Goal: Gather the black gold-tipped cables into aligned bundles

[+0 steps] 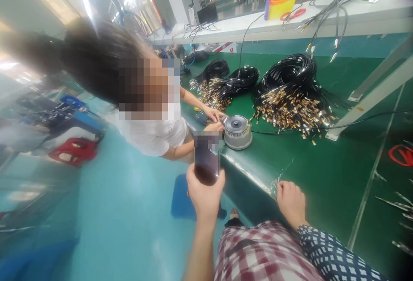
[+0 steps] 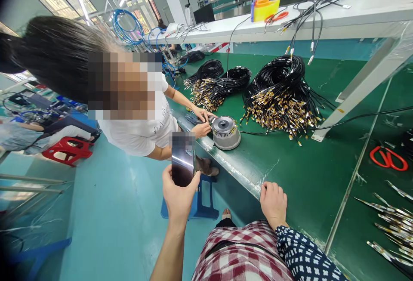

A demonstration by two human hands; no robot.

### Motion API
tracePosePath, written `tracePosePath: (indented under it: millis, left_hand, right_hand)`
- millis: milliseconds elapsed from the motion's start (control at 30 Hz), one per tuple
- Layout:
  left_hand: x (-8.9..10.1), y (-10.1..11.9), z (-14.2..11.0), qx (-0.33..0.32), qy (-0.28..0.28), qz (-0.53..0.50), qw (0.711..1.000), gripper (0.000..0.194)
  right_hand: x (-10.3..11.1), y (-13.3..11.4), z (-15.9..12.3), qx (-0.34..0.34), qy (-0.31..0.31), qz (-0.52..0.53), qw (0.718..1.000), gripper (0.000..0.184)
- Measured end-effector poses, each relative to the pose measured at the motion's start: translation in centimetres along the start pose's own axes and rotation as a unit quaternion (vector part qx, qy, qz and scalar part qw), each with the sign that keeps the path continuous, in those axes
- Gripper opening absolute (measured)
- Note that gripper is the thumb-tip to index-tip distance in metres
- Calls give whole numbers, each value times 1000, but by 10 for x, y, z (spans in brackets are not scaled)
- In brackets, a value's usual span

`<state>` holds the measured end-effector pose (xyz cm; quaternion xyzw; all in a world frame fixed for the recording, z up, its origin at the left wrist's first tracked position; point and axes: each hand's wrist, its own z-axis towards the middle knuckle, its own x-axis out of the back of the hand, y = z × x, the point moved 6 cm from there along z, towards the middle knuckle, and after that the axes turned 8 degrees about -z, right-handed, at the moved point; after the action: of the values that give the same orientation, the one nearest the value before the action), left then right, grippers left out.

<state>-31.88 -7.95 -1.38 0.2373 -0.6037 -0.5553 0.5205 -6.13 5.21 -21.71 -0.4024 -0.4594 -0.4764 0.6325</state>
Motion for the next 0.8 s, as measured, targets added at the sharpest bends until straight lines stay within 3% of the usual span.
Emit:
tracePosePath:
  millis: [800]
  left_hand:
    - [-1,-4,7,4,-7,-11,1000,71]
  right_hand:
    - [-3,0,2,-15,-22,-7,1000,25]
